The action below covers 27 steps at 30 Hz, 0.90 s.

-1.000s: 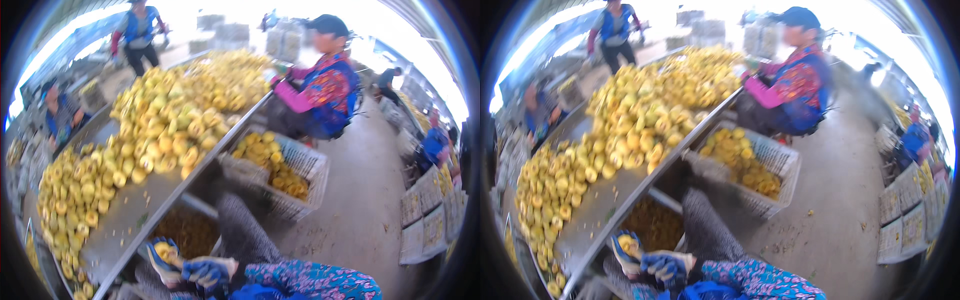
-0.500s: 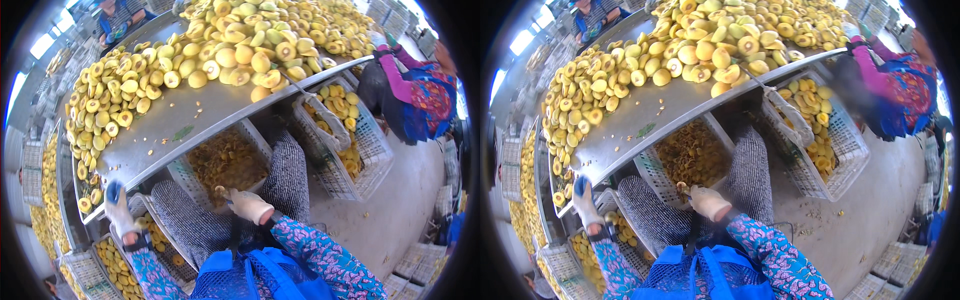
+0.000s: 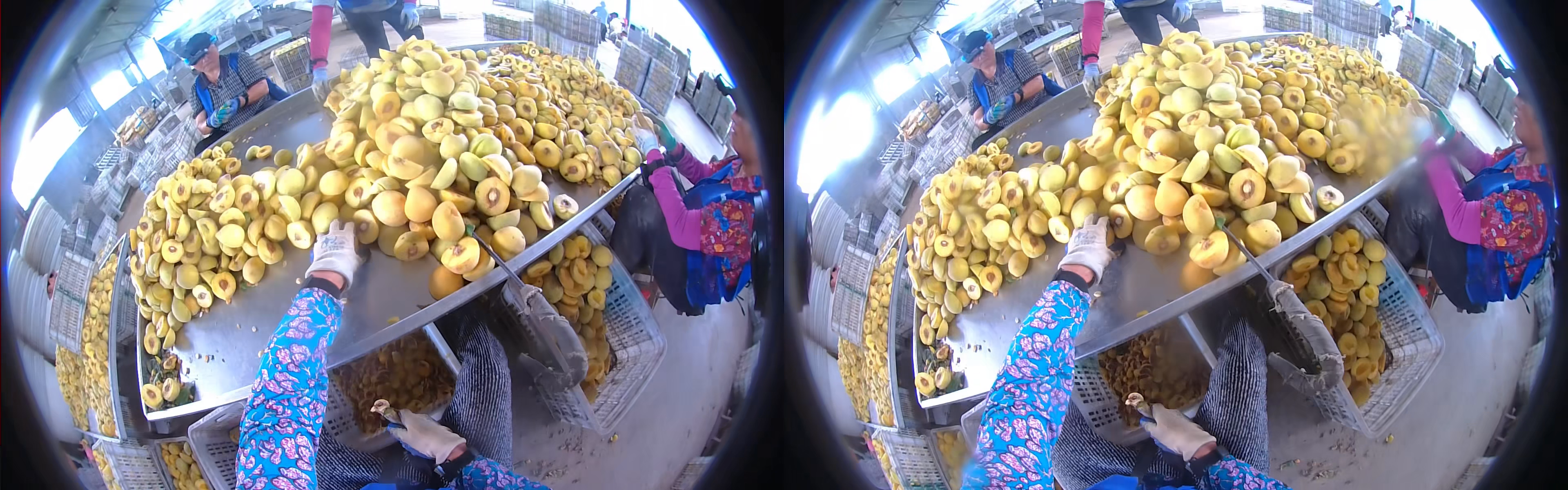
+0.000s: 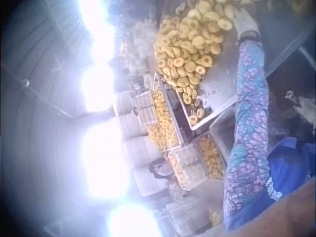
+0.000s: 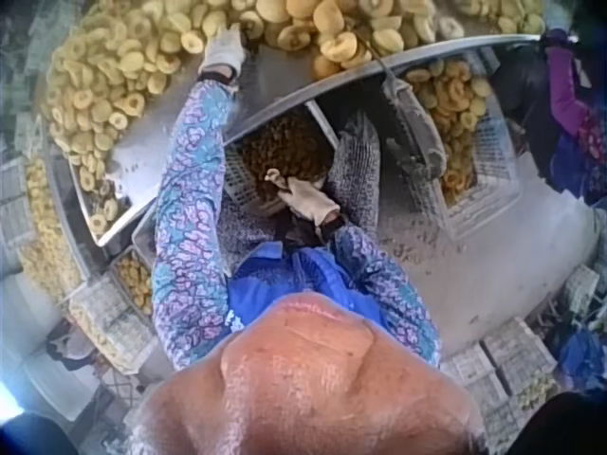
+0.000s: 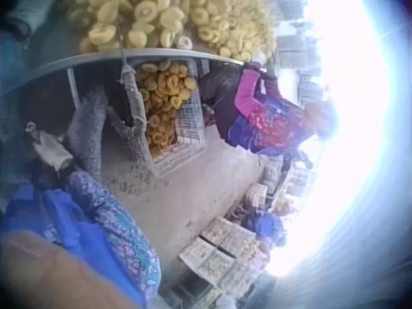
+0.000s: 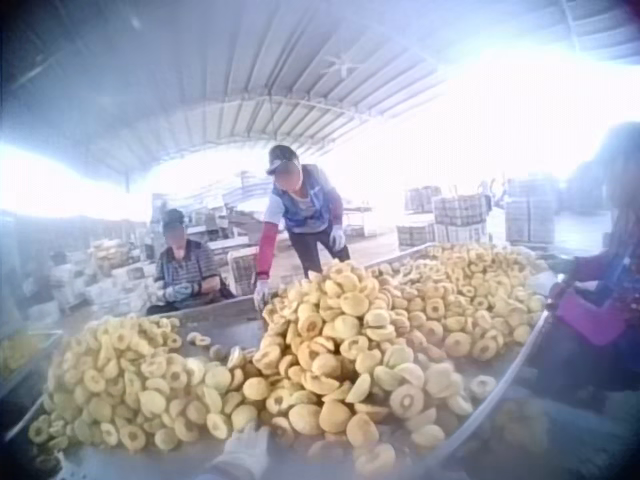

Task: Removing pits from peach halves using a hand tool.

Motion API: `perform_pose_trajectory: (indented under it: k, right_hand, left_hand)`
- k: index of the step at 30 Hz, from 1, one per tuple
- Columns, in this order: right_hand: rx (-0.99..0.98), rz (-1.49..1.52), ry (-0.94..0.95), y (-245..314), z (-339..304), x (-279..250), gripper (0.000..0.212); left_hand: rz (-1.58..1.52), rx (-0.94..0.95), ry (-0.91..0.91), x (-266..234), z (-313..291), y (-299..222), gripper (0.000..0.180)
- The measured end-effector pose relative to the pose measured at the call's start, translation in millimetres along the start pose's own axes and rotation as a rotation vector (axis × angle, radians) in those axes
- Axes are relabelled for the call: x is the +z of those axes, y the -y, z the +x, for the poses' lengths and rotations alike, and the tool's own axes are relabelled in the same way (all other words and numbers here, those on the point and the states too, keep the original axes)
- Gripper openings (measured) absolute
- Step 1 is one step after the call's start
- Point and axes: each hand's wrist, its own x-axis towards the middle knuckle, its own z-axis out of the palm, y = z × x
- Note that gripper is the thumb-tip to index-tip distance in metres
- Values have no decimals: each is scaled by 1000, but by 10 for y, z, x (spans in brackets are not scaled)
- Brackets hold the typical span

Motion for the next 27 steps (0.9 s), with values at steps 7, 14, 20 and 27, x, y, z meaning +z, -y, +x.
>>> perform_pose_trajectory:
  k: [7, 14, 20, 27]
  right_hand:
    - [-93, 12, -108, -57, 100, 91, 41]
    - [-228, -95, -277, 142, -141, 9, 39]
    - [-117, -541, -214, -268, 133, 324, 24]
    - [-185, 78, -327, 569, -273, 55, 30]
  left_hand:
    - [-82, -78, 216, -213, -349, 338, 57]
    - [-2013, -201, 202, -583, -1305, 971, 40]
    - [-2634, -137, 70, -473, -2181, 588, 48]
    - [-2620, -276, -113, -361, -2717, 316, 47]
